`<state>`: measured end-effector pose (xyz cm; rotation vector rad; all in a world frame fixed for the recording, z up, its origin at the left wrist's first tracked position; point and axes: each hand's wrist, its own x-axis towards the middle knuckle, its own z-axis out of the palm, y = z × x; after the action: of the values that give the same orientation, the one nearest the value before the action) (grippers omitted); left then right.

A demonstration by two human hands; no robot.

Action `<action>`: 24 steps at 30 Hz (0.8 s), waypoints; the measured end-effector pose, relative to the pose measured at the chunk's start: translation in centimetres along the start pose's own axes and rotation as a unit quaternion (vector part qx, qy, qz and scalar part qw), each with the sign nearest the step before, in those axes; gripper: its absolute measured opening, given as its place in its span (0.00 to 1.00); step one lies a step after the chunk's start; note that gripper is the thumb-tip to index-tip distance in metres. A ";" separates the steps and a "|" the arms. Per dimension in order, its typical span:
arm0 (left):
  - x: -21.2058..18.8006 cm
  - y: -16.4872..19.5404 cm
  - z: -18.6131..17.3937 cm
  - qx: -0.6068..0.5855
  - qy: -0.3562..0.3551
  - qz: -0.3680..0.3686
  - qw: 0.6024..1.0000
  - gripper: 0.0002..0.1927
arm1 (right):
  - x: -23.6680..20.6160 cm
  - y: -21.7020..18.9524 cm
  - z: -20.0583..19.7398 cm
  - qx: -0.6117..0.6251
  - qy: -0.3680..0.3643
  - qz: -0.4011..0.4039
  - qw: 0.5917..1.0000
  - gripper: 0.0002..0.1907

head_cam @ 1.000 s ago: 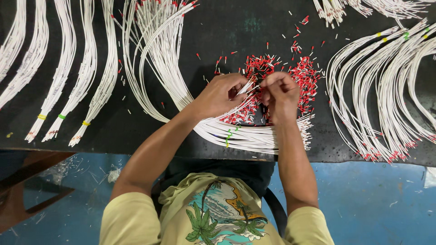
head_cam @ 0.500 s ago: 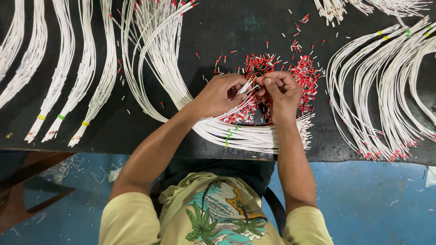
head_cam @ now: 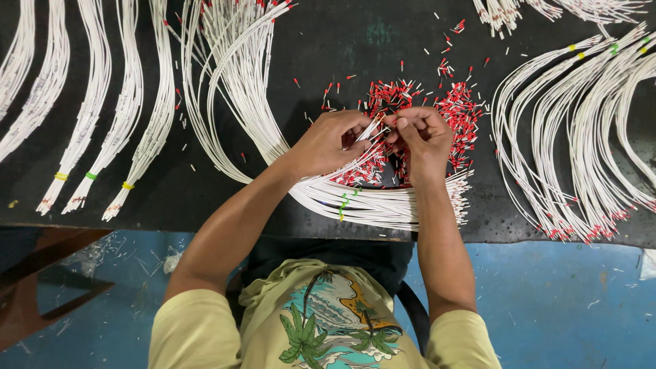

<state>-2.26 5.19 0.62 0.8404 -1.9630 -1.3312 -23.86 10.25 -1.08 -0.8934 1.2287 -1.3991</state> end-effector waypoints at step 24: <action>0.0 -0.6 0.0 -0.044 0.000 -0.035 0.998 0.10 | -0.3 -1.9 -0.3 -0.484 -0.007 -0.158 0.860 0.08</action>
<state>-2.17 5.02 0.02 0.8743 -1.8747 -1.4470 -24.46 10.49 0.73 -1.8527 1.8680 -0.9407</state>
